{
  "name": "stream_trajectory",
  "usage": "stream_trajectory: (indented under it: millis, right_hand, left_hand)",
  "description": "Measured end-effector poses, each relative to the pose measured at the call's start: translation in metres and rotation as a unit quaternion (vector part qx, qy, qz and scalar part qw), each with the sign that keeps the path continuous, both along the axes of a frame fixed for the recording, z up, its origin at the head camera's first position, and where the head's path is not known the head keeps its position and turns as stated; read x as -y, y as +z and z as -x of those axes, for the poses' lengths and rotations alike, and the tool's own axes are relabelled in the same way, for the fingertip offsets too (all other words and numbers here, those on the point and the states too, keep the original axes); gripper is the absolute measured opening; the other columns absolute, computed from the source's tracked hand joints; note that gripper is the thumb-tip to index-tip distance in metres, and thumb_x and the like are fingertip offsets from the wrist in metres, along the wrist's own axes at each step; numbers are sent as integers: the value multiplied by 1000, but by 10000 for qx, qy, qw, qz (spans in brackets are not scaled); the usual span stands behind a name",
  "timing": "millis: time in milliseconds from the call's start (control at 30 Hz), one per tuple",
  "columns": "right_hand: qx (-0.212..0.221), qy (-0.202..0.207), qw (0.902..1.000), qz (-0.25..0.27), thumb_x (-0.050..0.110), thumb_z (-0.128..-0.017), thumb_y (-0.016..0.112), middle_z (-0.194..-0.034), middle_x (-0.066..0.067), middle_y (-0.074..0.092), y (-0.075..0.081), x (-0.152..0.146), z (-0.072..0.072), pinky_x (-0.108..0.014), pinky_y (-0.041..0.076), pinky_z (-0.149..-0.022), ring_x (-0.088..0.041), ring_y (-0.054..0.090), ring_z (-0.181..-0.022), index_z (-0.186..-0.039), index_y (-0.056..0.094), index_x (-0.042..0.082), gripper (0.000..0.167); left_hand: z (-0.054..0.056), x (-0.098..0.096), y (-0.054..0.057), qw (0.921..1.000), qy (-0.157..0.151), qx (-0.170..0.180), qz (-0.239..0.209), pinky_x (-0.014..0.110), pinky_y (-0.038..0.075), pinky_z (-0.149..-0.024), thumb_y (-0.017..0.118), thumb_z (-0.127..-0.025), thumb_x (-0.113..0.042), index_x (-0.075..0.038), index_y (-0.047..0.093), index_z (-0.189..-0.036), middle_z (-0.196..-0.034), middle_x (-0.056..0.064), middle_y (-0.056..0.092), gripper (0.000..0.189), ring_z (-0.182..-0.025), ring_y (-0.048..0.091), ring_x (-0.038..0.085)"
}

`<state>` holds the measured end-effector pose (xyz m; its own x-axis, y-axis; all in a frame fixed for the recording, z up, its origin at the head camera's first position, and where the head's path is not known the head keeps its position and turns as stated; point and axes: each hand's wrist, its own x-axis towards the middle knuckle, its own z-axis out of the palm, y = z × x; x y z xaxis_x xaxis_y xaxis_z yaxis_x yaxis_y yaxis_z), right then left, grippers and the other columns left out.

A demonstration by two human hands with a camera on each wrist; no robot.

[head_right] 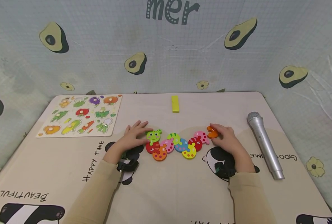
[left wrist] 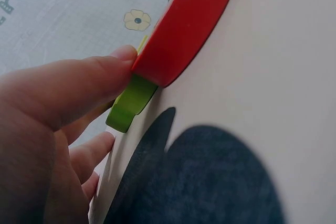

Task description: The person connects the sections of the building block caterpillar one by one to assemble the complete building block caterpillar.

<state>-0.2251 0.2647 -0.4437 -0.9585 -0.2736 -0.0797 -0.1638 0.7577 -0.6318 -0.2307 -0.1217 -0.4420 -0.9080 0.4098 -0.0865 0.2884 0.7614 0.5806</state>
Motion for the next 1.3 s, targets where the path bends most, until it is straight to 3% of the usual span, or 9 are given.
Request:
stream_trajectory:
  millis: [200, 500, 967, 1300]
  right_hand:
    - [-145, -66, 9999, 57, 19, -81, 63, -134, -25, 31, 6, -2, -11, -59, 38, -92, -43, 30, -117, -137, 33, 2, 66]
    - [181, 177, 9994, 240, 22, -83, 65, -128, -26, 33, 14, 10, -36, -56, 39, -94, -38, 42, -108, -129, 37, -3, 60]
    - [92, 54, 9997, 217, 24, -80, 68, -131, -23, 35, 3, 18, -32, -56, 34, -99, -39, 35, -120, -128, 39, -1, 62]
    - [78, 108, 9998, 170, 21, -79, 68, -128, -24, 40, 1, 16, -31, -55, 36, -97, -39, 38, -116, -127, 42, -2, 59]
  left_hand:
    - [0, -2, -2, 10000, -42, 20, -2, 59, -6, -108, 59, -82, -42, -24, 51, -129, -151, 4, 24, 52, -141, 5, 30]
    - [0, -2, -1, 10000, -52, 0, -13, 59, -6, -108, 60, -81, -42, -24, 51, -129, -150, 4, 25, 51, -141, 5, 29]
    - [1, 1, -2, 10000, -26, -25, -49, 59, -6, -108, 60, -81, -42, -24, 52, -128, -150, 5, 25, 51, -141, 5, 30]
    - [0, 0, 0, 10000, -29, -38, -5, 61, -5, -107, 60, -81, -42, -23, 52, -129, -150, 6, 25, 52, -141, 5, 31]
